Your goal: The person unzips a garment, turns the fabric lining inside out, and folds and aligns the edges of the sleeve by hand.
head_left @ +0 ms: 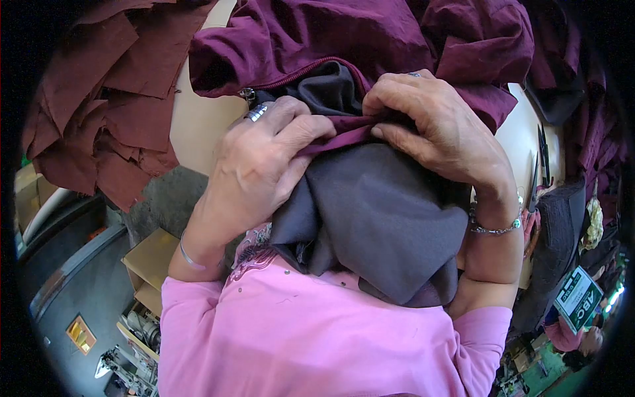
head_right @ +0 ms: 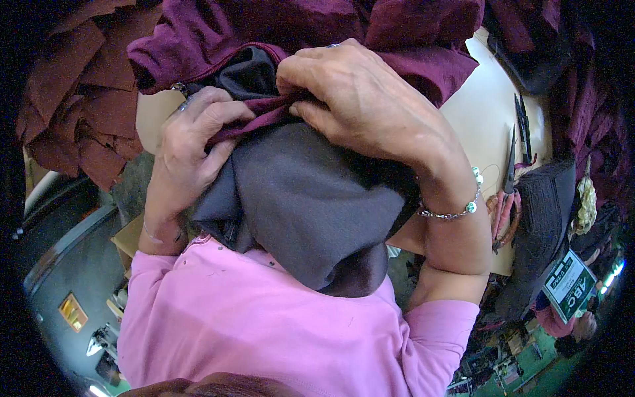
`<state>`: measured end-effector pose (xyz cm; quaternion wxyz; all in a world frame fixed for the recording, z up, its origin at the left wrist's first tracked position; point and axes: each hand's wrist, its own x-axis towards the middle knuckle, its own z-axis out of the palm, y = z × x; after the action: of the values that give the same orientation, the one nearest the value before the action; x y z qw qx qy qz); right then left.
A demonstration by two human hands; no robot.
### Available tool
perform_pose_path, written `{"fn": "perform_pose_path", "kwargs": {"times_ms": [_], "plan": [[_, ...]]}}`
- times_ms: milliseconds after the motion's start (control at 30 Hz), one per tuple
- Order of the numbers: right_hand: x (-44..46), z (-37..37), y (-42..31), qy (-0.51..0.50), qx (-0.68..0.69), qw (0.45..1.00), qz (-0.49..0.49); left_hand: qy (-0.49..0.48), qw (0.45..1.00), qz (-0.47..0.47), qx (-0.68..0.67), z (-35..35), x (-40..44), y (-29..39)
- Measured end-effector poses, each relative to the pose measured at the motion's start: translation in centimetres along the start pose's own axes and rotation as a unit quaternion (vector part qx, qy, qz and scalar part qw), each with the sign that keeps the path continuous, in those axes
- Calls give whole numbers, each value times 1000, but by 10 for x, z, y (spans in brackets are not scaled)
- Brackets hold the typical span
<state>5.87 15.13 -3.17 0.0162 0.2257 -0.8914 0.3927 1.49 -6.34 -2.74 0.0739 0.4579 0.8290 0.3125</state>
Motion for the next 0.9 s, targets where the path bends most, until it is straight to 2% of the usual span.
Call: {"fn": "perform_pose_path", "kwargs": {"times_ms": [133, 200, 433, 633, 733, 833, 900], "plan": [[1, 1, -1, 13, 23, 1000, -9, -12, 998, 32, 53, 0, 5, 9], [0, 2, 0, 3, -9, 1000, -28, -34, 996, 44, 72, 3, 7, 7], [-2, 0, -7, -46, -71, 996, -2, 0, 999, 12, -36, 9, 6, -1], [-1, 1, 3, -10, 1, 1000, -19, -6, 998, -22, -66, 8, 3, -6], [-1, 0, 2, -11, -4, 1000, -16, 11, 994, -33, -99, 8, 3, -7], [1, 7, -8, 40, -61, 997, -26, 34, 993, -26, -110, 9, 4, -8], [0, 6, -5, 3, -34, 999, -6, 40, 993, -19, -112, 10, 4, -9]]}}
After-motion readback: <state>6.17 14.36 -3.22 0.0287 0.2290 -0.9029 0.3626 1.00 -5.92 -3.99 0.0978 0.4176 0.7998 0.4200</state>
